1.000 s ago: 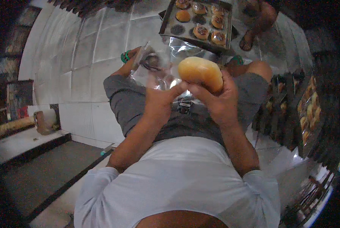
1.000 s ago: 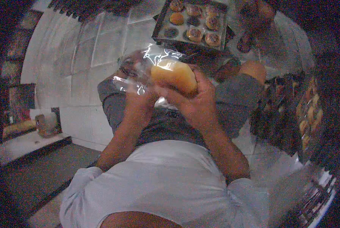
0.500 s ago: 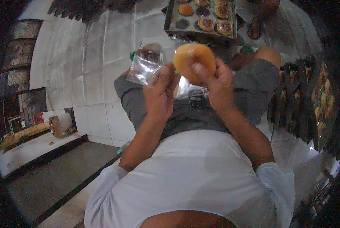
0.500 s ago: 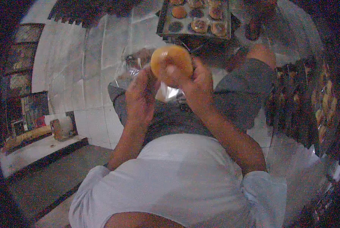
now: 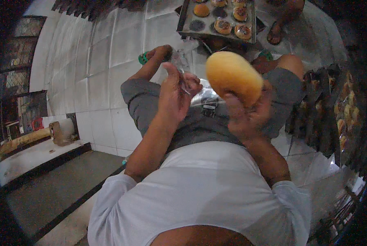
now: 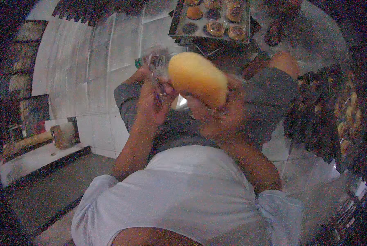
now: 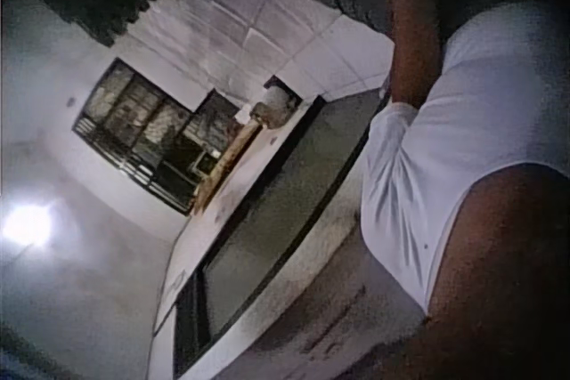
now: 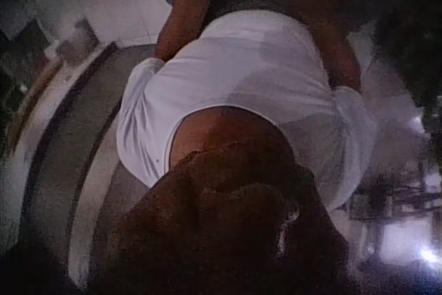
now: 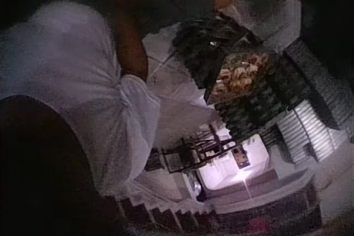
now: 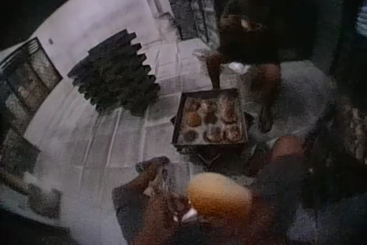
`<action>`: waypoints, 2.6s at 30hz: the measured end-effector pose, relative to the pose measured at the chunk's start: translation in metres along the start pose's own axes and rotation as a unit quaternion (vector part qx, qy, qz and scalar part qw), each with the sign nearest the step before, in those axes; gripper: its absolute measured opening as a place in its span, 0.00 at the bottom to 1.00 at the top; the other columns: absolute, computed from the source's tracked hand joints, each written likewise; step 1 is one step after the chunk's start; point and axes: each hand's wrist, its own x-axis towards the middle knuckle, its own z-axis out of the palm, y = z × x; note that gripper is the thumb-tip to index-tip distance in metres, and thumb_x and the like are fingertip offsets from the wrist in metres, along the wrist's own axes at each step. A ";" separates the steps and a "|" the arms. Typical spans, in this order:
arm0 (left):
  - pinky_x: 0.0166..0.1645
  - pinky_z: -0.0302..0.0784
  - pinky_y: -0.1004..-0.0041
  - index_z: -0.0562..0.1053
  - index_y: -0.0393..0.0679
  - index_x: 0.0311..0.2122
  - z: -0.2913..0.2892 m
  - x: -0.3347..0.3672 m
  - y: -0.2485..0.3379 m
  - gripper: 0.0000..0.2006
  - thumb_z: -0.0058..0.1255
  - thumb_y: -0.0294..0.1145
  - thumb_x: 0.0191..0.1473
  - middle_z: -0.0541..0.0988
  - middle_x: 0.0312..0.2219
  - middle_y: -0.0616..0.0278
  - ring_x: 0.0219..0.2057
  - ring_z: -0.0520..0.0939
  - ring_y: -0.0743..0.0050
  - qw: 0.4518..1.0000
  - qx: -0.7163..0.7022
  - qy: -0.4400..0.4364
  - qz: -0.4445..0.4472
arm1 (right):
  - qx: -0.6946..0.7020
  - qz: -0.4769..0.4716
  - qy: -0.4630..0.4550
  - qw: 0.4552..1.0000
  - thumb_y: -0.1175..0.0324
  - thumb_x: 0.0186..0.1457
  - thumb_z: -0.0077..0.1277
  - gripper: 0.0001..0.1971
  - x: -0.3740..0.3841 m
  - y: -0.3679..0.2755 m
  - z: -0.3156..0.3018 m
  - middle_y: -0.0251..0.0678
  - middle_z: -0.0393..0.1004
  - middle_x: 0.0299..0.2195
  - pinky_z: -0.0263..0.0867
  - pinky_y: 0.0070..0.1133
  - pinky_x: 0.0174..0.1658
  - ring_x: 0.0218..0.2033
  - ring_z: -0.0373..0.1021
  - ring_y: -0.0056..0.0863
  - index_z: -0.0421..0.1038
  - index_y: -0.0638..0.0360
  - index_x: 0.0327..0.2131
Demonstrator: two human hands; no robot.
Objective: The person sits on the floor and packages round buns into clear plastic bags. They pick each bun from a metal tray, place it into a bag, and then set the packaged bun onto a nearby rack. The process is repeated for multiple buns.
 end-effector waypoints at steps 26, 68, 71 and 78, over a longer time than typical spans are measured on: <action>0.59 0.79 0.61 0.61 0.45 0.65 -0.036 -0.022 -0.018 0.31 0.47 0.56 0.68 0.71 0.58 0.59 0.56 0.77 0.65 0.989 -0.050 -0.132 -0.030 | -0.313 -0.167 -0.137 0.925 0.75 0.50 0.68 0.11 0.049 0.003 0.014 0.42 0.83 0.35 0.76 0.29 0.40 0.36 0.80 0.39 0.81 0.63 0.38; 0.60 0.77 0.40 0.65 0.44 0.65 0.038 0.025 -0.032 0.41 0.50 0.69 0.59 0.72 0.59 0.39 0.55 0.80 0.44 0.872 -0.331 -0.287 -0.218 | -0.259 0.015 -0.502 0.825 0.67 0.52 0.65 0.13 0.018 -0.072 -0.015 0.41 0.77 0.27 0.75 0.33 0.34 0.28 0.78 0.41 0.75 0.63 0.37; 0.61 0.75 0.38 0.65 0.44 0.66 0.054 0.008 -0.016 0.46 0.46 0.75 0.56 0.74 0.58 0.42 0.54 0.80 0.44 0.848 -0.347 -0.296 -0.271 | -0.303 -0.026 -0.514 0.802 0.67 0.48 0.68 0.16 0.044 -0.112 -0.040 0.42 0.80 0.32 0.76 0.33 0.38 0.31 0.80 0.41 0.76 0.61 0.39; 0.65 0.63 0.45 0.58 0.48 0.71 0.064 -0.076 -0.015 0.60 0.39 0.88 0.44 0.68 0.64 0.56 0.64 0.69 0.55 0.772 -0.256 -0.424 -0.398 | -0.376 -0.004 -0.163 0.912 0.64 0.47 0.71 0.25 0.022 -0.104 -0.117 0.44 0.84 0.40 0.77 0.33 0.47 0.41 0.82 0.39 0.77 0.62 0.49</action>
